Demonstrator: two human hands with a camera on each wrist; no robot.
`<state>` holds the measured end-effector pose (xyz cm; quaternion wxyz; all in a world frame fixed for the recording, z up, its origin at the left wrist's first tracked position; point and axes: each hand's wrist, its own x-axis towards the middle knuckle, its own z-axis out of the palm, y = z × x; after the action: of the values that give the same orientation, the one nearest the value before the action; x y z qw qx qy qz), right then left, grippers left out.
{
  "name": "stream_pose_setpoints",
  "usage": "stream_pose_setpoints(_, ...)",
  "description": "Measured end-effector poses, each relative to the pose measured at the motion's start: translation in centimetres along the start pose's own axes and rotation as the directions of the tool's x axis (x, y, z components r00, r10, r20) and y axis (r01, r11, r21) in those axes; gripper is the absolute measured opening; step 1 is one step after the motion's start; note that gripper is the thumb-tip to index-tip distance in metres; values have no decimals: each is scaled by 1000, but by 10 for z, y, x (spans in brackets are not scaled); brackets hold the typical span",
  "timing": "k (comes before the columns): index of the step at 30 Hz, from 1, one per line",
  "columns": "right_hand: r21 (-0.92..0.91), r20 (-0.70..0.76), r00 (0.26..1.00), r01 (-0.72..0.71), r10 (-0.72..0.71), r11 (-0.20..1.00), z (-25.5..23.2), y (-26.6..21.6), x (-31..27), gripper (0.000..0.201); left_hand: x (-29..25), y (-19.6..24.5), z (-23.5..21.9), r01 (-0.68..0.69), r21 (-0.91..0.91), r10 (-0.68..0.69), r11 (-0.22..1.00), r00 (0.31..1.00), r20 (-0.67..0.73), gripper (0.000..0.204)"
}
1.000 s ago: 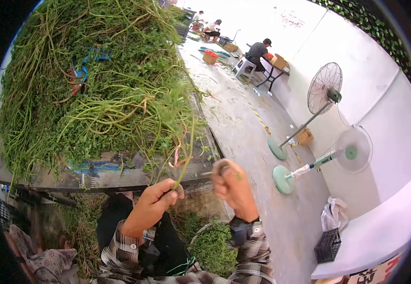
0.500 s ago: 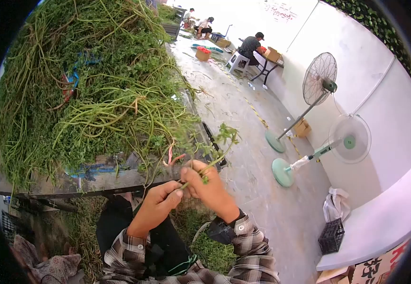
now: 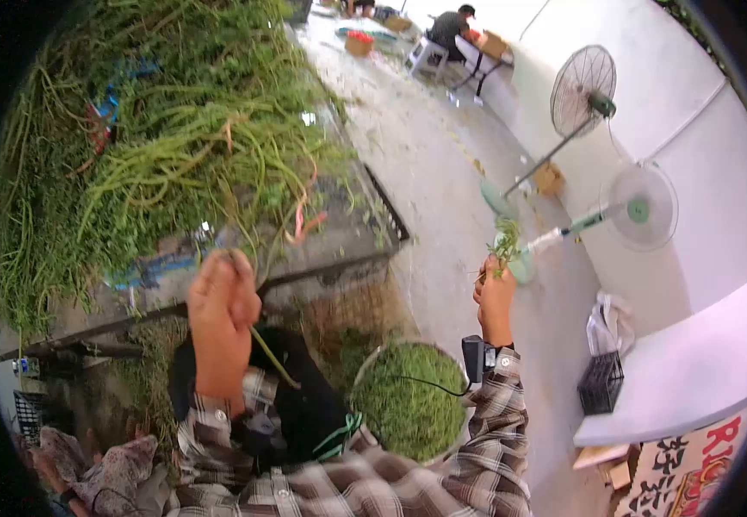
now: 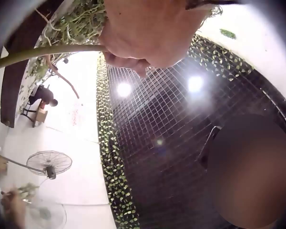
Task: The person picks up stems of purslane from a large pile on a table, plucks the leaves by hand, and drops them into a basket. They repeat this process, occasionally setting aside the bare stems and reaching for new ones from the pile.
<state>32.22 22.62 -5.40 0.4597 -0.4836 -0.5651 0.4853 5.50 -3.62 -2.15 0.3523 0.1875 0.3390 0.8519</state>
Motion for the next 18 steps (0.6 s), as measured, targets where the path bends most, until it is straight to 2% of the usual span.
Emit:
stream_pose_setpoints(1, -20, -8, 999, -40, 40, 999, -24, 40, 2, 30, 2, 0, -3, -45, -34, 44, 998, 999, -29, 22)
stream_pose_setpoints(2, -301, -53, 996, 52, -71, 952, -53, 92, 4, 33, 3, 3, -7, -11, -26, 10, 1000, 999, -49, 22)
stream_pose_setpoints(3, -554, -47, 980, 135, -193, 822, -78, 131, -1, 35, 6, 8, -9, -65, -133, 60, 989, 997, -42, 22)
stream_pose_setpoints(4, -678, 0, 981, 144, -196, 721, -100, 153, -20, 40, 8, 12, -13, -125, -236, 118, 964, 992, -42, 22)
stream_pose_setpoints(5, -779, 56, 979, 167, -199, 605, -123, 177, -40, 45, 10, 13, -17, -123, -222, 113, 967, 992, -57, 22)
stream_pose_setpoints(6, -895, 97, 992, 120, -77, 430, -160, 219, -53, 49, 13, 13, -22, -161, -280, 154, 946, 987, -47, 21)
stream_pose_setpoints(7, -950, 196, 972, 155, 130, 271, -190, 240, -71, 36, 14, 13, -26, -200, -337, 199, 920, 979, -39, 21)
stream_pose_setpoints(9, -985, 89, 928, 27, 362, 173, -220, 256, -105, 30, 15, 11, -28, -212, -351, 213, 912, 976, -37, 22)
stream_pose_setpoints(10, -984, 98, 925, 34, 366, 177, -208, 243, -107, 30, 15, 10, -27, -212, -359, 210, 909, 977, -45, 22)
stream_pose_setpoints(12, -852, 2, 828, -292, 561, 435, -149, 169, -118, 32, 16, 5, -24, -201, -371, 197, 906, 979, -51, 22)
stream_pose_setpoints(14, -696, 238, 845, -195, 479, 691, -107, 144, -102, 32, 17, 0, -19, -188, -372, 186, 909, 982, -43, 22)
stream_pose_setpoints(16, -505, 417, 814, -163, 404, 848, -29, 77, -109, 31, 16, -5, -14, -172, -367, 164, 914, 985, -51, 22)
stream_pose_setpoints(18, -336, 662, 665, -151, 347, 930, 29, 29, -120, 35, 15, -8, -10, -172, -362, 164, 916, 985, -54, 22)
